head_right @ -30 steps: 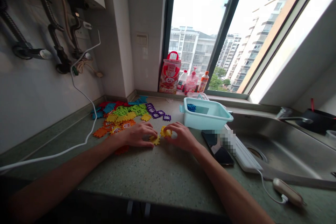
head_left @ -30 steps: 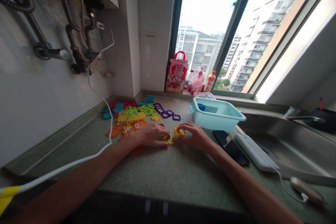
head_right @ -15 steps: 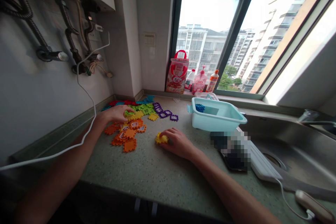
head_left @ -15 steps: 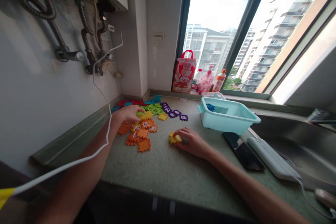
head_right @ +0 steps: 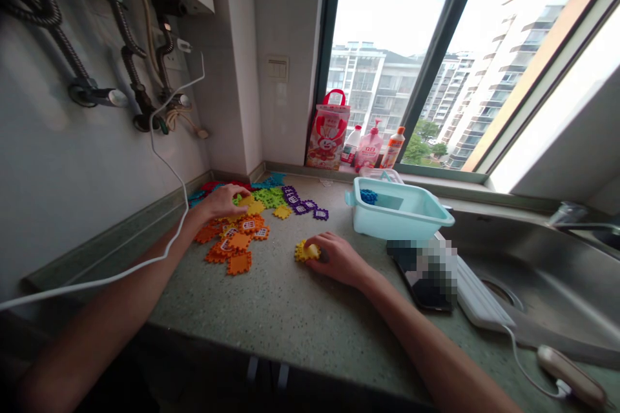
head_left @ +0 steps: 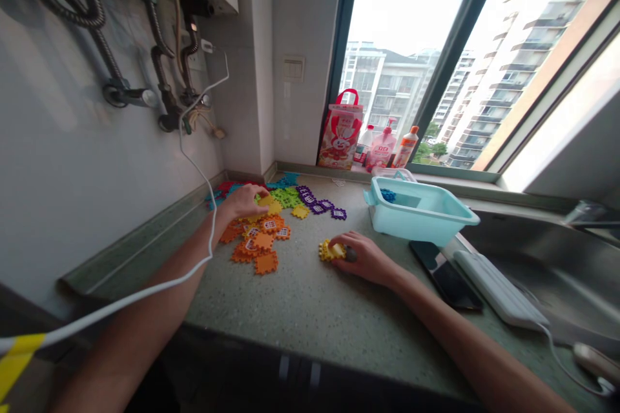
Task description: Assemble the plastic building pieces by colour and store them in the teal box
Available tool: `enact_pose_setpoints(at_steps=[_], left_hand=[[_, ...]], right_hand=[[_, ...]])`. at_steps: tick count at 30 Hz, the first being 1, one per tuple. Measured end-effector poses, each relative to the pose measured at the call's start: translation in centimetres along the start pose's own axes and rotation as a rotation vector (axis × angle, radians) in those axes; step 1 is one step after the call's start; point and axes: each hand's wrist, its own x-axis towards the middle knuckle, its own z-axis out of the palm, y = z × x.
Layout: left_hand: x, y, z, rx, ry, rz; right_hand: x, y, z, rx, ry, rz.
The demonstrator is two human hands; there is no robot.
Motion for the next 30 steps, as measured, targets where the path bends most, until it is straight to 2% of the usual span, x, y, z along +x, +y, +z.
enact_pose_setpoints(at_steps=[2, 6, 11, 18, 22, 25, 27, 30], left_hand=[[0.2, 0.8, 0.4, 0.006, 0.015, 0.018], [0.3, 1.6, 1.2, 0.05, -0.039, -0.012], [0.3, 1.2, 1.7, 0.071, -0.078, -0.023], [0.4, 0.9, 1.6, -0.02, -0.126, -0.063], [0.4, 0.8, 1.4, -0.026, -0.083, -0.078], [0.3, 1.7, 0.9, -0.005, 0.034, -0.004], [0.0, 3.3, 0.7, -0.033, 0.077, 0.097], [-1.0, 7.1, 1.1, -0.136, 0.026, 0.281]], right_hand=[[0.0, 0.0, 0.0, 0.004, -0.005, 0.002], [0.0, 0.0, -0.2, 0.015, -0.014, 0.005], [0.1, -0.2, -0.3, 0.019, -0.027, 0.014], [0.1, 0.0, -0.5, 0.016, -0.046, 0.019], [0.1, 0.0, -0.7, -0.013, -0.046, 0.021], [0.1, 0.2, -0.7, -0.045, -0.032, 0.017], [0.1, 0.5, -0.8, -0.068, -0.007, 0.026], [0.1, 1.2, -1.0, -0.101, 0.05, 0.061]])
